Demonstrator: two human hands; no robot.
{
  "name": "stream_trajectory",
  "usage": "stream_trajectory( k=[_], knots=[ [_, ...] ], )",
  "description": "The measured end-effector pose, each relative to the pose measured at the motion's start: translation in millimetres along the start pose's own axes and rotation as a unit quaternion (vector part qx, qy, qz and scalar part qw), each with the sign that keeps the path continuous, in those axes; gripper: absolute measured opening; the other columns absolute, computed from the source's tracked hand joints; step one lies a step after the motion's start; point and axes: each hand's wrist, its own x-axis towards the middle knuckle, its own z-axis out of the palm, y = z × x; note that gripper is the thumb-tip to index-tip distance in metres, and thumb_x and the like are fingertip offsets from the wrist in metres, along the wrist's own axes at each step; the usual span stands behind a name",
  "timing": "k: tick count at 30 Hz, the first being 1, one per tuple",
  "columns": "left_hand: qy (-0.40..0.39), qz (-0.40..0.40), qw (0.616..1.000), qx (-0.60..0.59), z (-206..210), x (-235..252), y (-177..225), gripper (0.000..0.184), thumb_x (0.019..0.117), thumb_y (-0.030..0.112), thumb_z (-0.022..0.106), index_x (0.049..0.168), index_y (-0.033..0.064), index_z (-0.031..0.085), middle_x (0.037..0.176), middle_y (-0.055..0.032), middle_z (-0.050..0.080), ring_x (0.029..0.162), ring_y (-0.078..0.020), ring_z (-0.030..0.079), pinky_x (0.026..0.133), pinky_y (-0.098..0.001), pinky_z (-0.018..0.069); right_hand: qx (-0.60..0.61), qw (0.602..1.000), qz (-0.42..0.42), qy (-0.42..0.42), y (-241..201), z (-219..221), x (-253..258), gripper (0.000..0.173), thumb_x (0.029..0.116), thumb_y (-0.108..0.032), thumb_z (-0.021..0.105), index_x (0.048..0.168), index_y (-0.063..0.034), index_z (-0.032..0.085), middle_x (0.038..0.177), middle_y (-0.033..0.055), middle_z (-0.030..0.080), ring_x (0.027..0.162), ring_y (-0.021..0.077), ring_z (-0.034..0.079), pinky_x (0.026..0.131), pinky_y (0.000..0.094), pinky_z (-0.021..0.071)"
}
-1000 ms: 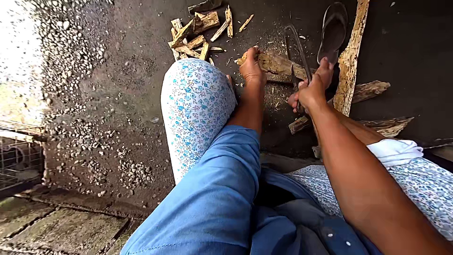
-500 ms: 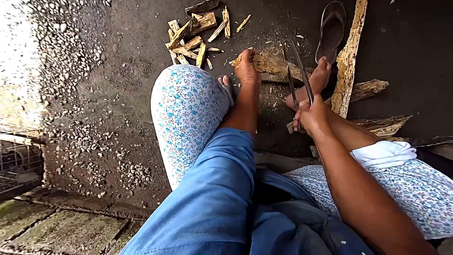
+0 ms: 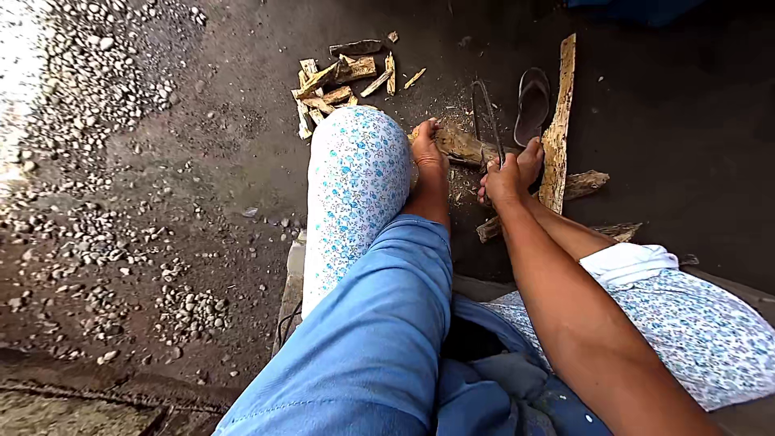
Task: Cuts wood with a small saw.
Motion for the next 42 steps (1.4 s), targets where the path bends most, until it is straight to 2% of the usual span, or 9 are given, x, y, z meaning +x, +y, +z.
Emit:
stream_trajectory(
  k=[9, 13, 16, 18, 23, 27, 30, 34, 42],
  knots=[
    [0.104, -0.042, 0.993, 0.026, 0, 2, -6, 0.005, 0.1006, 0.011, 0.056, 0.098, 0.0064, 0.056, 0.080, -0.0060, 0.057, 0.071, -0.0163, 0.059, 0.069, -0.0346, 0.0545, -0.036, 0.999, -0.004, 0.005, 15, 7, 25, 0.037, 0.1120, -0.025, 0.042, 0.144, -0.0062, 0.044, 0.090, 0.0200, 0.064, 0.065, 0.0309, 0.067, 0.060, 0.0489, 0.0579],
    [0.199, -0.066, 0.970, 0.125, 18, -3, 8, 0.030, 0.1023, 0.016, 0.058, 0.128, 0.0007, 0.053, 0.103, -0.0131, 0.059, 0.088, -0.0200, 0.061, 0.078, -0.0373, 0.0553, -0.059, 0.995, -0.071, 0.024, 32, 20, 36, 0.039, 0.1112, -0.024, 0.044, 0.145, -0.0033, 0.044, 0.095, 0.0227, 0.067, 0.071, 0.0350, 0.070, 0.066, 0.0535, 0.0598],
    [0.223, -0.102, 0.938, 0.246, 24, -5, 11, 0.050, 0.1053, 0.029, 0.059, 0.143, -0.0015, 0.049, 0.137, -0.0196, 0.057, 0.123, -0.0261, 0.058, 0.101, -0.0435, 0.0504, -0.083, 0.988, -0.117, 0.058, 38, 31, 37, 0.038, 0.1101, -0.021, 0.046, 0.140, 0.0025, 0.046, 0.106, 0.0272, 0.068, 0.096, 0.0415, 0.071, 0.086, 0.0573, 0.0558],
    [0.211, -0.086, 0.938, 0.261, 18, 6, 2, 0.052, 0.1012, 0.030, 0.066, 0.140, -0.0021, 0.052, 0.132, -0.0212, 0.059, 0.119, -0.0292, 0.060, 0.097, -0.0475, 0.0518, -0.092, 0.985, -0.125, 0.071, 34, 37, 41, 0.040, 0.1096, -0.020, 0.048, 0.140, 0.0048, 0.047, 0.114, 0.0305, 0.067, 0.108, 0.0460, 0.068, 0.095, 0.0598, 0.0523],
    [0.190, -0.076, 0.957, 0.205, 2, 27, -10, 0.058, 0.0891, 0.007, 0.070, 0.141, -0.0001, 0.046, 0.123, -0.0227, 0.061, 0.109, -0.0318, 0.063, 0.087, -0.0507, 0.0558, 0.017, 0.997, -0.078, -0.021, 34, 27, 62, 0.034, 0.1112, -0.021, 0.042, 0.138, -0.0003, 0.042, 0.084, 0.0159, 0.063, 0.063, 0.0282, 0.067, 0.060, 0.0472, 0.0594],
    [0.169, -0.046, 0.962, 0.209, 17, 13, 3, 0.034, 0.0911, -0.007, 0.059, 0.125, -0.0044, 0.056, 0.110, -0.0180, 0.060, 0.093, -0.0235, 0.062, 0.081, -0.0389, 0.0562, 0.032, 0.997, -0.002, -0.077, 21, 4, 39, 0.031, 0.1128, -0.024, 0.040, 0.139, -0.0068, 0.038, 0.074, 0.0105, 0.055, 0.050, 0.0218, 0.058, 0.048, 0.0407, 0.0553],
    [0.165, -0.043, 0.960, 0.224, 20, 22, 1, 0.020, 0.0856, -0.008, 0.060, 0.103, 0.0012, 0.057, 0.096, -0.0129, 0.059, 0.082, -0.0204, 0.060, 0.072, -0.0374, 0.0559, 0.022, 0.996, 0.015, -0.089, 36, -23, -22, 0.032, 0.1132, -0.025, 0.039, 0.139, -0.0058, 0.037, 0.072, 0.0100, 0.056, 0.050, 0.0222, 0.060, 0.048, 0.0412, 0.0566],
    [0.170, -0.049, 0.961, 0.212, 4, 42, -15, 0.045, 0.0822, -0.005, 0.067, 0.126, -0.0009, 0.060, 0.116, -0.0202, 0.063, 0.103, -0.0285, 0.063, 0.081, -0.0475, 0.0559, 0.006, 0.994, 0.058, -0.088, 56, -56, -95, 0.025, 0.1134, -0.020, 0.039, 0.132, -0.0038, 0.042, 0.069, 0.0063, 0.055, 0.050, 0.0182, 0.060, 0.049, 0.0365, 0.0572],
    [0.119, -0.057, 0.963, 0.233, 14, 43, -7, 0.045, 0.0840, -0.005, 0.065, 0.128, -0.0004, 0.056, 0.113, -0.0199, 0.061, 0.100, -0.0284, 0.062, 0.080, -0.0469, 0.0563, -0.044, 0.997, -0.017, -0.066, 62, -5, -44, 0.028, 0.1115, -0.019, 0.043, 0.132, 0.0010, 0.042, 0.081, 0.0189, 0.060, 0.059, 0.0320, 0.066, 0.058, 0.0507, 0.0592]
  ],
)
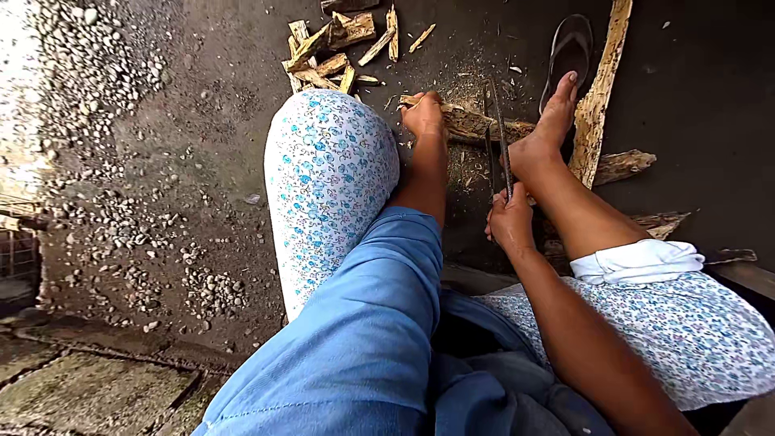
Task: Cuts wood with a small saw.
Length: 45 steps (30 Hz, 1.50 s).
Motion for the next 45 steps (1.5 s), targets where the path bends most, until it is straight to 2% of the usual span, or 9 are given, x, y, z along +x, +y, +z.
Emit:
stream_trajectory(
  k=[5, 15, 18, 21, 26, 31, 34, 39, 45],
  knots=[
    [0.029, 0.014, 0.999, 0.023, 10, -20, 0, 0.047, 0.0868, 0.001, 0.068, 0.132, 0.0020, 0.055, 0.118, -0.0198, 0.062, 0.105, -0.0294, 0.062, 0.082, -0.0487, 0.0562, 0.142, 0.988, 0.053, -0.032, -9, -34, -14, 0.024, 0.1135, -0.027, 0.040, 0.127, -0.0077, 0.041, 0.067, 0.0061, 0.051, 0.046, 0.0187, 0.057, 0.046, 0.0392, 0.0564],
    [0.022, -0.019, 1.000, 0.004, -5, -5, -2, 0.044, 0.0897, 0.001, 0.064, 0.133, 0.0011, 0.055, 0.116, -0.0208, 0.062, 0.102, -0.0317, 0.063, 0.081, -0.0524, 0.0570, 0.070, 0.994, 0.075, -0.043, -27, -25, 8, 0.028, 0.1128, -0.023, 0.041, 0.134, -0.0042, 0.039, 0.071, 0.0104, 0.054, 0.048, 0.0212, 0.059, 0.046, 0.0390, 0.0559],
    [0.015, -0.021, 1.000, -0.007, -4, -5, -10, 0.043, 0.0895, 0.001, 0.064, 0.132, 0.0004, 0.056, 0.114, -0.0203, 0.062, 0.100, -0.0307, 0.063, 0.080, -0.0504, 0.0575, 0.022, 0.998, 0.058, -0.027, -37, -15, 56, 0.034, 0.1108, -0.024, 0.043, 0.138, -0.0048, 0.039, 0.080, 0.0155, 0.058, 0.051, 0.0257, 0.060, 0.048, 0.0442, 0.0555],
    [0.038, -0.035, 0.999, 0.016, -6, -12, 4, 0.048, 0.0859, 0.000, 0.066, 0.132, -0.0002, 0.054, 0.118, -0.0209, 0.061, 0.104, -0.0302, 0.062, 0.081, -0.0489, 0.0567, -0.002, 1.000, 0.004, 0.006, -35, 6, 72, 0.034, 0.1097, -0.021, 0.045, 0.137, -0.0003, 0.043, 0.090, 0.0231, 0.064, 0.063, 0.0345, 0.067, 0.059, 0.0528, 0.0581],
    [0.059, -0.040, 0.997, -0.008, -4, -20, -7, 0.052, 0.0835, -0.004, 0.066, 0.134, 0.0009, 0.054, 0.122, -0.0215, 0.060, 0.106, -0.0314, 0.061, 0.080, -0.0513, 0.0558, 0.197, 0.979, 0.037, -0.026, -24, -3, 59, 0.021, 0.1124, -0.022, 0.041, 0.127, -0.0068, 0.041, 0.068, 0.0071, 0.053, 0.047, 0.0200, 0.058, 0.046, 0.0403, 0.0560],
    [0.065, -0.041, 0.997, -0.026, -3, -12, -4, 0.038, 0.0893, 0.000, 0.066, 0.127, 0.0017, 0.058, 0.114, -0.0187, 0.062, 0.100, -0.0284, 0.061, 0.080, -0.0474, 0.0546, 0.135, 0.990, 0.022, -0.022, -30, -3, 58, 0.025, 0.1124, -0.023, 0.042, 0.131, -0.0063, 0.042, 0.070, 0.0085, 0.054, 0.049, 0.0213, 0.058, 0.048, 0.0414, 0.0553],
    [0.066, -0.062, 0.996, -0.022, -5, -2, -4, 0.046, 0.0890, -0.001, 0.065, 0.134, 0.0012, 0.056, 0.120, -0.0207, 0.062, 0.106, -0.0303, 0.062, 0.084, -0.0495, 0.0560, 0.110, 0.993, 0.020, -0.027, -30, -2, 62, 0.023, 0.1123, -0.023, 0.042, 0.129, -0.0063, 0.043, 0.069, 0.0081, 0.054, 0.049, 0.0207, 0.058, 0.048, 0.0409, 0.0551],
    [0.056, -0.055, 0.997, -0.025, -9, 6, -7, 0.046, 0.0856, -0.005, 0.065, 0.131, 0.0002, 0.057, 0.116, -0.0202, 0.062, 0.101, -0.0300, 0.062, 0.080, -0.0497, 0.0561, 0.285, 0.957, 0.041, -0.042, -18, -1, 65, 0.015, 0.1123, -0.019, 0.041, 0.122, -0.0080, 0.042, 0.069, 0.0041, 0.054, 0.046, 0.0170, 0.058, 0.044, 0.0375, 0.0572],
    [0.063, -0.042, 0.997, -0.030, -8, -1, -8, 0.045, 0.0835, -0.006, 0.065, 0.127, 0.0009, 0.056, 0.115, -0.0195, 0.061, 0.101, -0.0284, 0.061, 0.079, -0.0483, 0.0558, 0.120, 0.992, 0.022, -0.025, -32, 0, 61, 0.024, 0.1121, -0.023, 0.043, 0.129, -0.0060, 0.043, 0.070, 0.0081, 0.053, 0.049, 0.0204, 0.058, 0.048, 0.0395, 0.0550]
  ],
)
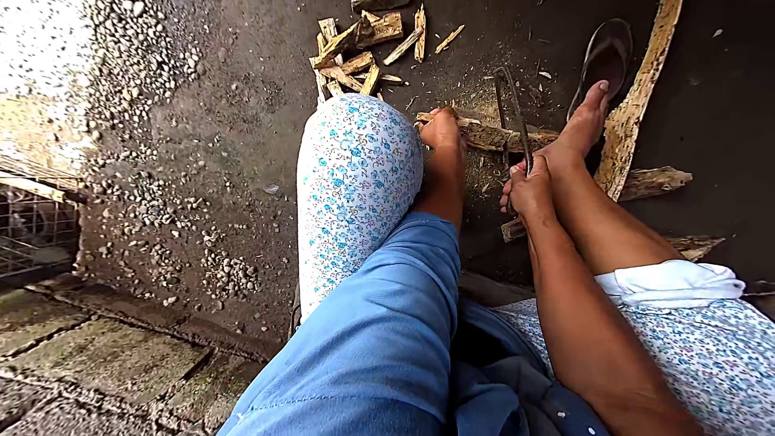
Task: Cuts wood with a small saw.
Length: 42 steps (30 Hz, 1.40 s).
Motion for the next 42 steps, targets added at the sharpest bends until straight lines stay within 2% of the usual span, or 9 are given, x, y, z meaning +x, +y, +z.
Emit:
stream_trajectory(
  k=[11, 18, 24, 29, 33, 35, 37, 40, 42],
  knots=[
    [-0.012, -0.008, 1.000, 0.015, 3, -3, 3, 0.048, 0.0863, -0.004, 0.065, 0.133, 0.0010, 0.056, 0.118, -0.0204, 0.061, 0.103, -0.0291, 0.061, 0.081, -0.0483, 0.0550, 0.018, 0.999, 0.037, 0.009, -11, -4, -15, 0.022, 0.1124, -0.024, 0.042, 0.129, -0.0082, 0.042, 0.069, 0.0064, 0.053, 0.047, 0.0183, 0.057, 0.045, 0.0373, 0.0543],
    [-0.041, 0.008, 0.990, 0.135, 12, -20, 17, 0.027, 0.0866, -0.002, 0.065, 0.112, -0.0007, 0.056, 0.102, -0.0153, 0.059, 0.088, -0.0243, 0.060, 0.074, -0.0406, 0.0561, 0.007, 0.998, 0.058, 0.000, 15, -37, -105, 0.027, 0.1131, -0.024, 0.042, 0.134, -0.0065, 0.042, 0.069, 0.0080, 0.054, 0.050, 0.0203, 0.060, 0.048, 0.0388, 0.0569],
    [-0.053, -0.008, 0.991, 0.122, -2, -38, 28, 0.037, 0.0901, 0.003, 0.064, 0.126, -0.0010, 0.054, 0.117, -0.0174, 0.058, 0.102, -0.0261, 0.060, 0.082, -0.0434, 0.0553, 0.012, 0.998, 0.067, 0.009, 30, -42, -138, 0.024, 0.1132, -0.022, 0.041, 0.131, -0.0054, 0.042, 0.066, 0.0068, 0.054, 0.048, 0.0191, 0.060, 0.047, 0.0367, 0.0576],
    [-0.043, 0.016, 0.998, 0.038, -2, -1, 6, 0.036, 0.0891, 0.002, 0.065, 0.124, -0.0002, 0.059, 0.113, -0.0209, 0.062, 0.100, -0.0313, 0.063, 0.078, -0.0509, 0.0569, 0.031, 0.996, 0.081, 0.001, 22, -35, -122, 0.020, 0.1133, -0.022, 0.041, 0.124, -0.0046, 0.042, 0.062, 0.0064, 0.052, 0.045, 0.0181, 0.058, 0.045, 0.0349, 0.0564],
    [-0.084, 0.073, 0.993, 0.043, 0, -7, -1, 0.030, 0.0929, -0.001, 0.061, 0.122, -0.0006, 0.058, 0.105, -0.0170, 0.061, 0.092, -0.0255, 0.062, 0.076, -0.0442, 0.0559, -0.052, 0.997, 0.049, -0.013, 8, -11, -36, 0.032, 0.1121, -0.023, 0.041, 0.138, -0.0046, 0.040, 0.074, 0.0117, 0.058, 0.050, 0.0225, 0.061, 0.049, 0.0409, 0.0569],
    [-0.202, 0.187, 0.946, 0.173, 20, -33, -3, 0.025, 0.0922, -0.005, 0.059, 0.117, -0.0035, 0.055, 0.095, -0.0145, 0.062, 0.081, -0.0208, 0.062, 0.071, -0.0379, 0.0553, -0.173, 0.984, -0.033, 0.024, 11, 14, 7, 0.042, 0.1099, -0.020, 0.046, 0.146, 0.0003, 0.042, 0.099, 0.0228, 0.067, 0.075, 0.0332, 0.071, 0.069, 0.0503, 0.0605],
    [-0.258, 0.258, 0.883, 0.294, 32, -58, 1, 0.034, 0.0890, -0.003, 0.064, 0.123, -0.0035, 0.060, 0.105, -0.0193, 0.070, 0.097, -0.0294, 0.069, 0.085, -0.0496, 0.0576, -0.156, 0.981, -0.106, 0.051, 21, 34, 17, 0.046, 0.1085, -0.017, 0.047, 0.148, 0.0064, 0.042, 0.125, 0.0330, 0.063, 0.111, 0.0461, 0.066, 0.098, 0.0606, 0.0510],
    [-0.226, 0.278, 0.894, 0.270, 22, -37, 14, 0.027, 0.0915, -0.003, 0.064, 0.118, -0.0034, 0.059, 0.101, -0.0172, 0.068, 0.093, -0.0255, 0.066, 0.083, -0.0437, 0.0557, -0.081, 0.992, -0.087, 0.029, 37, 31, 18, 0.041, 0.1106, -0.022, 0.042, 0.141, 0.0054, 0.042, 0.093, 0.0225, 0.065, 0.071, 0.0345, 0.068, 0.065, 0.0535, 0.0591],
    [-0.224, 0.292, 0.900, 0.232, 22, -26, 20, 0.027, 0.0908, -0.005, 0.063, 0.117, -0.0055, 0.059, 0.099, -0.0170, 0.067, 0.088, -0.0233, 0.065, 0.079, -0.0402, 0.0557, -0.018, 0.998, -0.065, -0.008, 37, 14, 12, 0.038, 0.1118, -0.024, 0.041, 0.140, 0.0023, 0.042, 0.078, 0.0139, 0.059, 0.056, 0.0257, 0.062, 0.055, 0.0464, 0.0574]
  ],
)
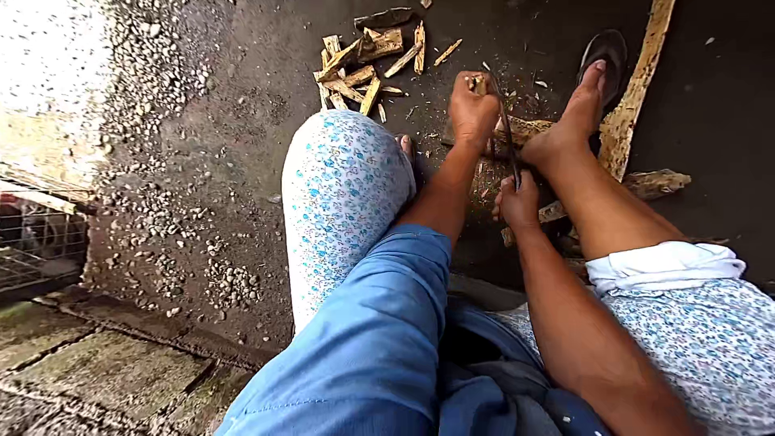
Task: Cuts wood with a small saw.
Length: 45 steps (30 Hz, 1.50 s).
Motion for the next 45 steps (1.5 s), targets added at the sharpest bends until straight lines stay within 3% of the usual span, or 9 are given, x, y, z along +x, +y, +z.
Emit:
stream_trajectory(
  k=[4, 10, 14, 18, 28, 32, 35, 38, 45],
  knots=[
    [0.099, -0.005, 0.988, -0.122, -8, 15, 19, 0.025, 0.0905, -0.008, 0.061, 0.114, -0.0038, 0.057, 0.088, -0.0103, 0.060, 0.072, -0.0147, 0.057, 0.064, -0.0314, 0.0509, 0.095, 0.995, -0.023, -0.001, -16, -4, -12, 0.028, 0.1115, -0.022, 0.043, 0.129, -0.0009, 0.047, 0.068, 0.0053, 0.056, 0.050, 0.0173, 0.059, 0.050, 0.0390, 0.0576],
    [0.155, -0.057, 0.904, -0.394, -23, 13, 51, 0.033, 0.0942, -0.007, 0.055, 0.127, -0.0047, 0.051, 0.098, -0.0138, 0.060, 0.085, -0.0201, 0.062, 0.078, -0.0375, 0.0571, 0.189, 0.981, -0.022, 0.043, -75, -49, -67, 0.018, 0.1116, -0.024, 0.046, 0.122, -0.0092, 0.047, 0.067, 0.0022, 0.056, 0.046, 0.0153, 0.058, 0.043, 0.0348, 0.0557],
    [0.091, -0.165, 0.771, -0.608, -29, 5, 54, 0.008, 0.1018, 0.017, 0.047, 0.104, 0.0092, 0.050, 0.091, -0.0077, 0.058, 0.084, -0.0214, 0.063, 0.084, -0.0437, 0.0568, 0.194, 0.980, -0.022, 0.045, -100, -123, -117, 0.017, 0.1119, -0.024, 0.045, 0.121, -0.0096, 0.049, 0.065, 0.0020, 0.056, 0.046, 0.0157, 0.058, 0.042, 0.0350, 0.0568],
    [0.030, -0.332, 0.695, -0.638, -21, -16, 59, 0.048, 0.1030, 0.048, 0.049, 0.132, 0.0100, 0.048, 0.118, -0.0135, 0.061, 0.107, -0.0259, 0.064, 0.091, -0.0457, 0.0565, 0.226, 0.971, -0.065, 0.042, -102, -178, -148, 0.021, 0.1129, -0.022, 0.039, 0.120, -0.0087, 0.054, 0.065, 0.0006, 0.059, 0.046, 0.0138, 0.061, 0.043, 0.0324, 0.0580],
    [0.033, -0.243, 0.779, -0.576, -27, -17, 44, 0.049, 0.1070, 0.050, 0.038, 0.135, 0.0102, 0.047, 0.122, -0.0131, 0.062, 0.112, -0.0257, 0.063, 0.095, -0.0493, 0.0551, 0.567, 0.809, -0.108, -0.111, -51, -285, -135, 0.056, 0.1122, -0.038, 0.014, 0.110, -0.0092, 0.062, 0.084, 0.0011, 0.065, 0.065, 0.0070, 0.065, 0.055, 0.0175, 0.0557],
    [0.052, -0.175, 0.832, -0.523, -33, -4, 22, 0.058, 0.1069, 0.053, 0.033, 0.146, 0.0121, 0.040, 0.136, -0.0139, 0.058, 0.125, -0.0282, 0.059, 0.102, -0.0571, 0.0516, 0.337, 0.925, -0.121, 0.126, -5, -304, -148, 0.045, 0.1135, -0.042, 0.019, 0.117, -0.0244, 0.061, 0.073, -0.0095, 0.066, 0.053, 0.0059, 0.061, 0.044, 0.0245, 0.0534],
    [0.059, -0.173, 0.876, -0.446, -33, -5, 16, 0.058, 0.1069, 0.052, 0.035, 0.150, 0.0131, 0.038, 0.141, -0.0142, 0.055, 0.129, -0.0293, 0.056, 0.103, -0.0592, 0.0503, 0.052, 0.946, -0.041, 0.317, 35, -273, -154, 0.043, 0.1108, -0.039, 0.042, 0.133, -0.0060, 0.057, 0.082, 0.0044, 0.059, 0.062, 0.0144, 0.057, 0.058, 0.0352, 0.0539],
    [0.049, -0.151, 0.913, -0.377, -33, -9, 24, 0.058, 0.1082, 0.051, 0.033, 0.153, 0.0141, 0.035, 0.149, -0.0135, 0.050, 0.136, -0.0302, 0.052, 0.106, -0.0611, 0.0484, -0.081, 0.942, 0.025, 0.323, 101, -245, -153, 0.048, 0.1094, -0.034, 0.048, 0.127, 0.0095, 0.061, 0.112, 0.0361, 0.065, 0.105, 0.0510, 0.064, 0.093, 0.0689, 0.0466],
    [0.019, -0.029, 0.961, -0.275, -33, -15, 77, 0.042, 0.1084, 0.045, 0.039, 0.133, 0.0121, 0.046, 0.120, -0.0107, 0.058, 0.113, -0.0238, 0.061, 0.096, -0.0550, 0.0536, -0.184, 0.924, 0.200, 0.268, 212, -159, -168, 0.045, 0.1068, -0.038, 0.052, 0.137, -0.0056, 0.059, 0.121, 0.0304, 0.065, 0.105, 0.0529, 0.066, 0.081, 0.0704, 0.0511]
  ],
)
